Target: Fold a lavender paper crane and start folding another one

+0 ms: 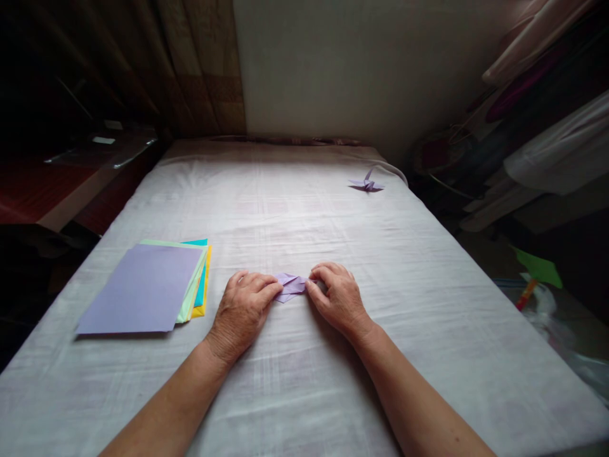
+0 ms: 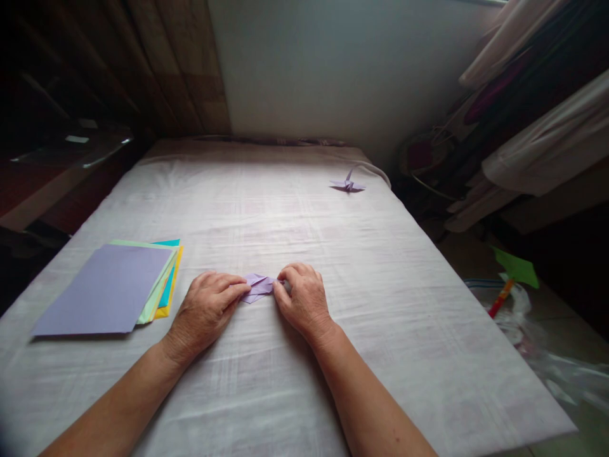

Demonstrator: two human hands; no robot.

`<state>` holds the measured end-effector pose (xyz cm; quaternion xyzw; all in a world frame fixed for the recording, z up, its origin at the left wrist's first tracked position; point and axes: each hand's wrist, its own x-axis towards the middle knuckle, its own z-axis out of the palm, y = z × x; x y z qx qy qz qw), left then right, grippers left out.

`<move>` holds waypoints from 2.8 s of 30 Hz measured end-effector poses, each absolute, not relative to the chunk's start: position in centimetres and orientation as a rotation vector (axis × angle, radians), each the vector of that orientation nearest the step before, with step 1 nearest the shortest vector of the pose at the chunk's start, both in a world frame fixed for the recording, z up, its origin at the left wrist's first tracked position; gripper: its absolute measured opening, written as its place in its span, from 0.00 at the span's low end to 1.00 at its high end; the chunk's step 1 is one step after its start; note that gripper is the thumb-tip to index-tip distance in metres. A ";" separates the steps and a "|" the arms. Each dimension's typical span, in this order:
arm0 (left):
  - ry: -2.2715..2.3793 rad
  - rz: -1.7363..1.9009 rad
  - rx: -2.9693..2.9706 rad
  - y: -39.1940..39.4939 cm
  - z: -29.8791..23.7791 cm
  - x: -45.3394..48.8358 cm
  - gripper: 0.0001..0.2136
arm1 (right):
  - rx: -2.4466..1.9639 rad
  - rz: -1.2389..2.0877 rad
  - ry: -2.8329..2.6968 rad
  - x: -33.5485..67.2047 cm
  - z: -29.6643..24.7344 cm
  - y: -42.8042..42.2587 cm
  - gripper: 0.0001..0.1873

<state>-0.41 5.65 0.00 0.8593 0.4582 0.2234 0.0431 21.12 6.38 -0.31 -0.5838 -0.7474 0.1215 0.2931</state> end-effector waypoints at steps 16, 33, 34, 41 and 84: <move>1.302 0.644 2.624 5.6 0.5 -1.4 0.12 | -1.233 0.043 -2.151 21.6 -1.1 6.6 0.06; 1.438 0.850 2.314 6.0 0.1 -1.2 0.08 | -1.356 0.504 -1.821 19.4 -0.6 5.2 0.07; 1.475 0.829 2.313 6.1 0.0 -1.2 0.09 | -1.420 0.511 -1.824 19.3 -0.7 5.1 0.07; 1.620 0.857 2.543 5.9 0.0 -0.9 0.11 | -1.698 0.283 -1.956 18.8 -0.5 5.5 0.05; 1.247 0.714 2.735 5.5 -0.1 -1.5 0.07 | -1.275 0.390 -2.198 19.7 -0.6 5.3 0.07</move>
